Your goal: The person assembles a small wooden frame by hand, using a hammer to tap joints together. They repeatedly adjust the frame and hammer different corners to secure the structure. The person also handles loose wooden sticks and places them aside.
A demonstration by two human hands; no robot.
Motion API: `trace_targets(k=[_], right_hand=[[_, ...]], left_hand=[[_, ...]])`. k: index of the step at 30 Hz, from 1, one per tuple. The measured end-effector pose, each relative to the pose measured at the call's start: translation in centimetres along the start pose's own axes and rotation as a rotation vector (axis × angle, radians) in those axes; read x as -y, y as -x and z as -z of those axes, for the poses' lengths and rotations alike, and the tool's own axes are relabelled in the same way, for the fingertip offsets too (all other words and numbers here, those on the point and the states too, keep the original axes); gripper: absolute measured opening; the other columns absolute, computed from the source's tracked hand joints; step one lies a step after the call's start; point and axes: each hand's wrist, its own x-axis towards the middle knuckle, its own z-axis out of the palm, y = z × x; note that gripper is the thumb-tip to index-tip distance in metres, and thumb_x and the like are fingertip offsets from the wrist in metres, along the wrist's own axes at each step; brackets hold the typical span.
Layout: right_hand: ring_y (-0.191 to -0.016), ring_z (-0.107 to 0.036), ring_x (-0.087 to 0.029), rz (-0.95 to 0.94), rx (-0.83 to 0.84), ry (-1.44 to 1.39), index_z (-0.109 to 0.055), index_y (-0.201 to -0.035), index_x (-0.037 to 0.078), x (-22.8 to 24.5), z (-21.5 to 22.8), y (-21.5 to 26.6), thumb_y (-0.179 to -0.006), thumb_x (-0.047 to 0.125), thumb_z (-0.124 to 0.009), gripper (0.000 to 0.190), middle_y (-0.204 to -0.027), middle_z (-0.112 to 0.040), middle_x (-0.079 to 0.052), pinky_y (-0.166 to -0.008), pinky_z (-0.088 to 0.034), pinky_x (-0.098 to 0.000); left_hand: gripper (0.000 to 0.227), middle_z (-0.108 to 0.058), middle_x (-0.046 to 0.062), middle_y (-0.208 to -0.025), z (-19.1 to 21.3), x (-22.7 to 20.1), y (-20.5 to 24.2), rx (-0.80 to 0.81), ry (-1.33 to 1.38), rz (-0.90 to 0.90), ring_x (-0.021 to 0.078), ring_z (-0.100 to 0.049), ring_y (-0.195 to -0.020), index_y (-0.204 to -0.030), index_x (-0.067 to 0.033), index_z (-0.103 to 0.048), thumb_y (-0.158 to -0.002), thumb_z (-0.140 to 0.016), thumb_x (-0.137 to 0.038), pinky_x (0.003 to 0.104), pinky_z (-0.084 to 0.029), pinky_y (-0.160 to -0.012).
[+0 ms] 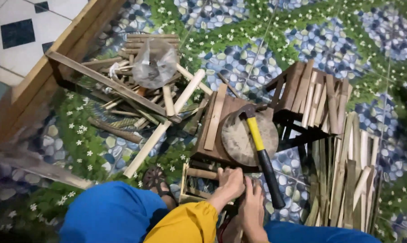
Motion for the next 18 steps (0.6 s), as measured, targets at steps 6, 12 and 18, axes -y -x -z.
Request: trace_targets(k=[6,12,18], right_hand=[[-0.127,-0.047,-0.033,0.156,-0.051,-0.15,-0.059,-0.135,0.018,-2.7,-2.7,-3.6,-0.1,0.023,-0.05,0.036,-0.141,-0.053,-0.014,-0.105,-0.044,-0.0442],[-0.126,-0.055,-0.036,0.191,-0.121,-0.148,-0.062,-0.135,0.02,-3.3,-4.1,-4.1,-0.099,0.017,-0.055,0.036,-0.141,-0.057,-0.015,-0.113,-0.04,-0.0465],[-0.129,-0.056,-0.035,0.133,-0.091,-0.187,-0.063,-0.137,0.021,-3.1,-4.2,-4.0,-0.1,0.019,-0.055,0.037,-0.143,-0.057,-0.018,-0.112,-0.043,-0.0416]], left_hand=[[0.013,-0.069,0.013,-0.094,-2.2,2.3,1.5,-0.502,0.005,-0.205,0.0384,-0.056,-0.1,-0.092,-0.0112,-0.067,-0.079,-0.068,-0.008,0.051,-0.038,-0.091],[0.035,-0.075,0.012,-0.103,5.4,10.4,6.8,-1.035,0.784,0.216,0.0232,-0.07,-0.097,-0.102,-0.0021,-0.073,-0.083,-0.046,0.01,0.033,-0.061,-0.084],[0.043,-0.066,0.007,-0.143,-0.3,18.1,6.3,-0.478,1.028,0.584,0.0252,-0.054,-0.138,-0.137,-0.0272,-0.072,-0.099,-0.052,-0.026,0.031,-0.035,-0.122]])
